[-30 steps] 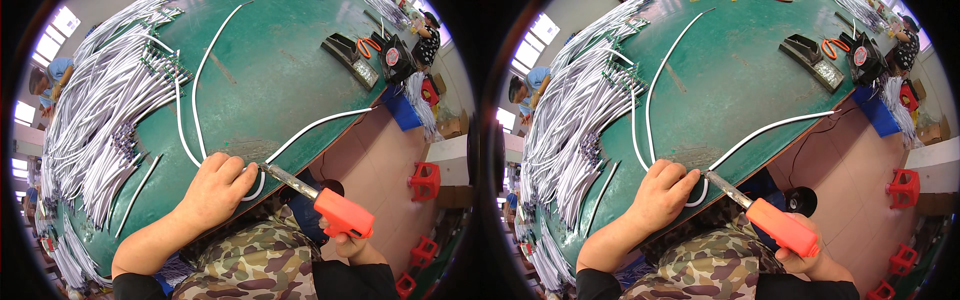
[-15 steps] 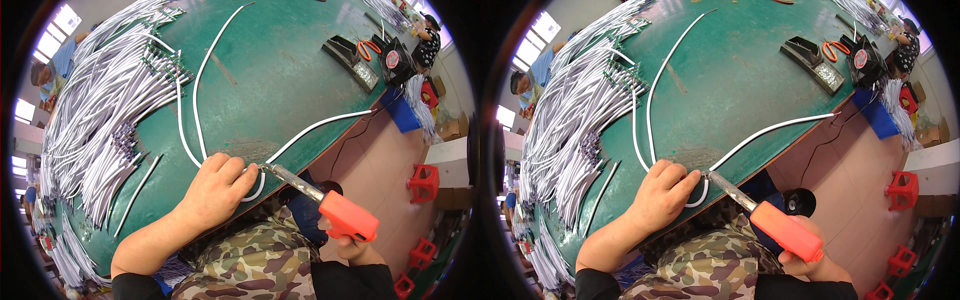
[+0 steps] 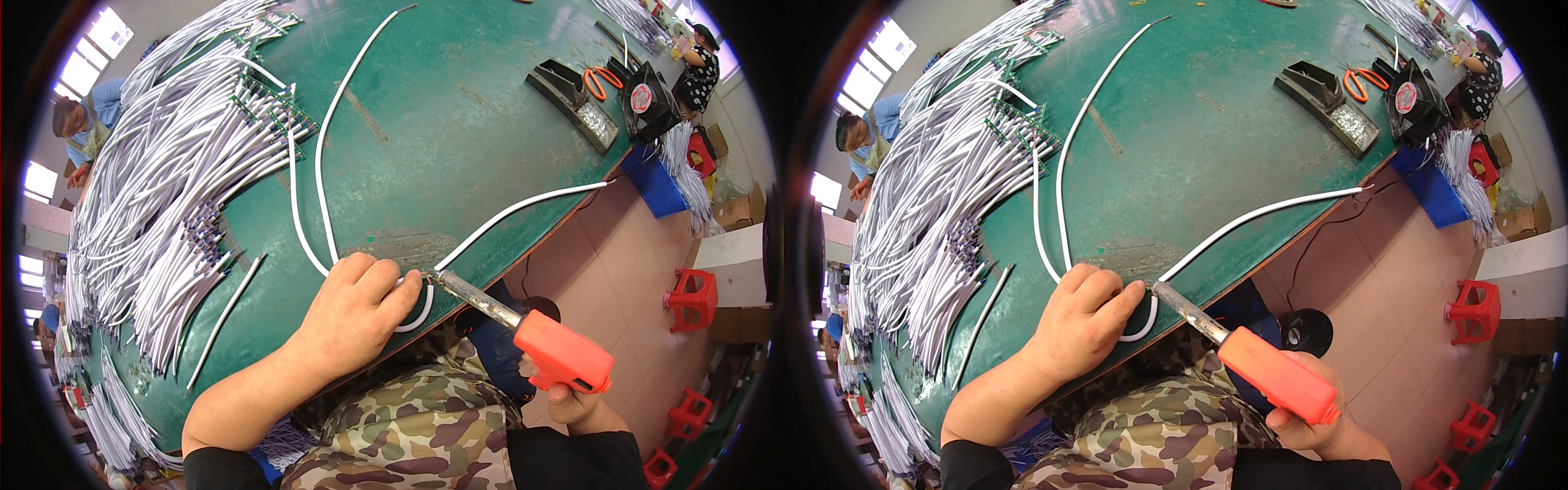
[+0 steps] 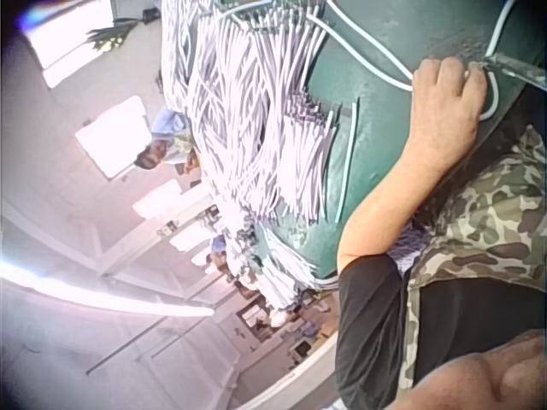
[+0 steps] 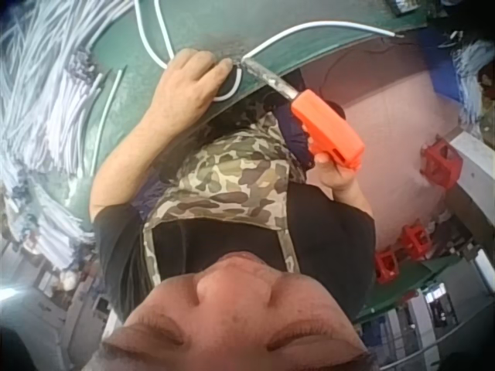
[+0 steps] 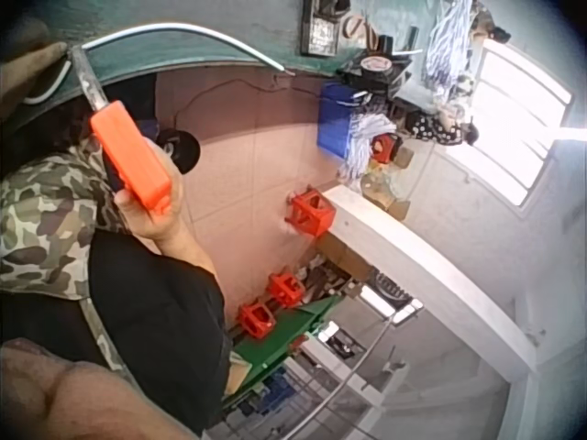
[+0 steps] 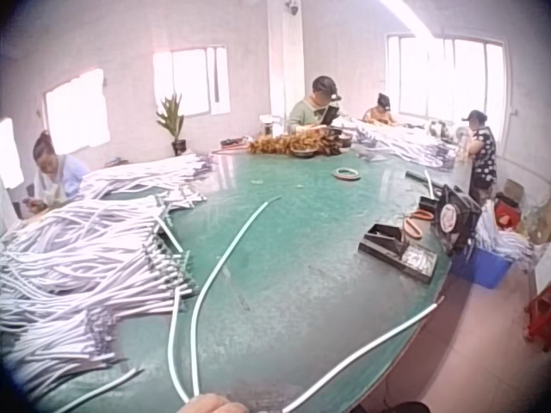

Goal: The person places wire ends onto circuit board strips by hand and solders the wire connections to the boards using a soldering tool.

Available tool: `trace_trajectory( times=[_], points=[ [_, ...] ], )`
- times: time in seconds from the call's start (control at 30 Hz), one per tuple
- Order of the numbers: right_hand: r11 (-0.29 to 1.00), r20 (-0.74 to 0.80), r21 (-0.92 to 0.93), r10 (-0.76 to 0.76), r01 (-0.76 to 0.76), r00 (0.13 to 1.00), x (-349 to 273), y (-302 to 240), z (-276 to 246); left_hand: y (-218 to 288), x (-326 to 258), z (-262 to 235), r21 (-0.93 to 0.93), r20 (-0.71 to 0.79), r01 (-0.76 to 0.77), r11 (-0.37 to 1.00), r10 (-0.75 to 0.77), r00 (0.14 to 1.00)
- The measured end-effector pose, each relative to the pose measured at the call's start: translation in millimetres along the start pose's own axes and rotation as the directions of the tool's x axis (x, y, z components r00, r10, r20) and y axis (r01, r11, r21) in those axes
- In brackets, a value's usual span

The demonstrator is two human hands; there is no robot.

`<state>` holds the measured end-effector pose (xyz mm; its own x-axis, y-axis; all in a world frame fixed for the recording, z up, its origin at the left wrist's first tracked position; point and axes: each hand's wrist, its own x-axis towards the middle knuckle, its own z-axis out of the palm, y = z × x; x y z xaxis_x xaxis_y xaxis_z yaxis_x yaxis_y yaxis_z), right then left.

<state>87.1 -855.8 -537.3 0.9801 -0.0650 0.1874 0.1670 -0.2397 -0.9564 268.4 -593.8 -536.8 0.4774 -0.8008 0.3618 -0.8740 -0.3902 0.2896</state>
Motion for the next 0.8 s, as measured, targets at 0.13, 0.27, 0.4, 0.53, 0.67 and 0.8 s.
trace_trajectory(
  times=[0.13, 0.27, 0.4, 0.53, 0.67, 0.8],
  points=[
    [1.0, -0.026, 0.003, 0.014, -0.013, 1.0, 0, 0, 1, -1, 1, 1, -0.004, -0.007, -0.001, 1.0, 0.001, 1.0],
    [1.0, -0.003, 0.002, 0.025, -0.025, 1.0, -8, 3, -5, -1, 0, 0, 0.012, 0.003, 0.01, 1.0, -0.01, 1.0],
    [0.999, -0.111, 0.026, 0.025, -0.022, 0.994, -17, 2, -4, -1, 8, -9, -0.13, 0.0, 0.124, 0.984, -0.125, 0.992],
    [0.995, -0.288, 0.09, -0.005, 0.032, 0.958, -14, -2, -6, 2, 18, -38, -0.453, 0.238, 0.28, 0.846, -0.188, 0.953],
    [0.989, -0.313, 0.146, 0.063, -0.017, 0.948, -4, -16, -6, -2, 20, -51, -0.587, 0.338, 0.213, 0.781, -0.003, 0.941],
    [0.958, -0.237, 0.287, 0.04, 0.031, 0.971, 16, -13, 10, 10, 15, -49, -0.593, 0.284, 0.153, 0.79, 0.028, 0.958]
  ],
)
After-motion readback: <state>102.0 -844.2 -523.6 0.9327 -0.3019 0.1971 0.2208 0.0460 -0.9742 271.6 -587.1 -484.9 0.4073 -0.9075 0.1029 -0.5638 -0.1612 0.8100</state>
